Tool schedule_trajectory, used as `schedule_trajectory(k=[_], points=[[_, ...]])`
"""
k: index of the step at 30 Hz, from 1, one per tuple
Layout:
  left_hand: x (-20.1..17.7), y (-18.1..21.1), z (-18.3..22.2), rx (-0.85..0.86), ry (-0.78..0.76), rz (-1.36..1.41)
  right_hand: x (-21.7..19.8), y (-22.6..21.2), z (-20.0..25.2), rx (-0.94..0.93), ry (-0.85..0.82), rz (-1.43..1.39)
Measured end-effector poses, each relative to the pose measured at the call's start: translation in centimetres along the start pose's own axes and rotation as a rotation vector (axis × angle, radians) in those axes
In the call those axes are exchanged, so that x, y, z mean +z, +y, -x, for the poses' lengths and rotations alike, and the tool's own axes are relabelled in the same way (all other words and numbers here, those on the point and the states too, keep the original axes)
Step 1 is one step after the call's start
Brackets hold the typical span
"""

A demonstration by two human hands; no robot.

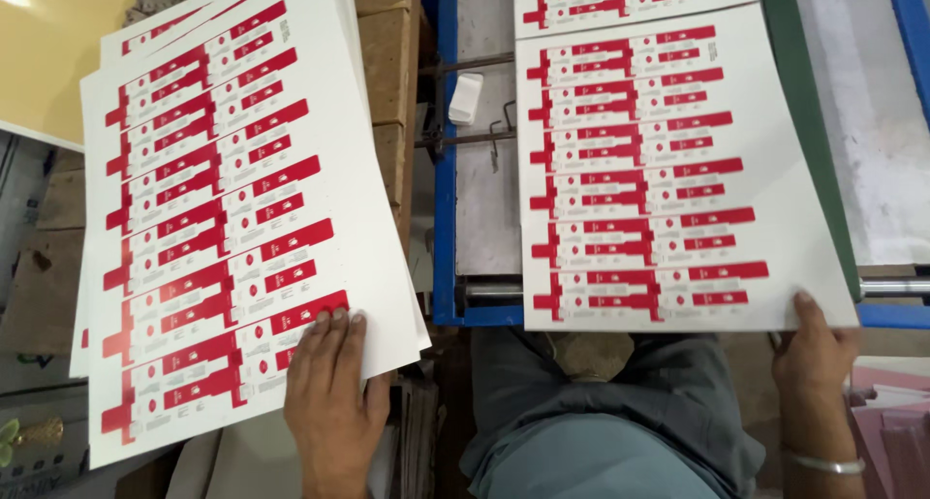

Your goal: The person repeatedly picks up sheets of printed paper from a stack on the left and places them onto a conveyor belt on the right. The sheets feature red and white patterns. The person maintains a rapid, repetitive rhythm, feeding the machine continuously.

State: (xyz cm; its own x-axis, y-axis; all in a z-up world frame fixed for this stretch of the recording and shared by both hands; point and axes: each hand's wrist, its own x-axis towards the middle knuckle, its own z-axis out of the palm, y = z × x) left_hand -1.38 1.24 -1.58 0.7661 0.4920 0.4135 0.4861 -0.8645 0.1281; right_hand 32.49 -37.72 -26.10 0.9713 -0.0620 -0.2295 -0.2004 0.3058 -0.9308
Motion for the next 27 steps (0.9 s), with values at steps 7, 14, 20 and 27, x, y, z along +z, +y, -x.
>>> schedule_trajectory(k=[7, 14, 20, 27], points=[[0.6, 0.1, 0.3, -0.003, 0.032, -0.016, 2.9, 4.2, -5.4, -0.004, -0.018, -0.105], [-1.0, -1.1, -0.6, 0.031, -0.107, -0.033, 2.7, 2.8, -4.0, 0.194, -0.250, -0.024], [-4.6, -5.2, -0.2, -0.185, 0.064, 0.397, 4.3, 0.9, -0.2, 0.216, -0.328, 0.060], [0.5, 3.7, -1.9, 0.194, 0.084, 0.074, 12.9, -3.5, 8.8, 0.278, -0.940, -0.029]])
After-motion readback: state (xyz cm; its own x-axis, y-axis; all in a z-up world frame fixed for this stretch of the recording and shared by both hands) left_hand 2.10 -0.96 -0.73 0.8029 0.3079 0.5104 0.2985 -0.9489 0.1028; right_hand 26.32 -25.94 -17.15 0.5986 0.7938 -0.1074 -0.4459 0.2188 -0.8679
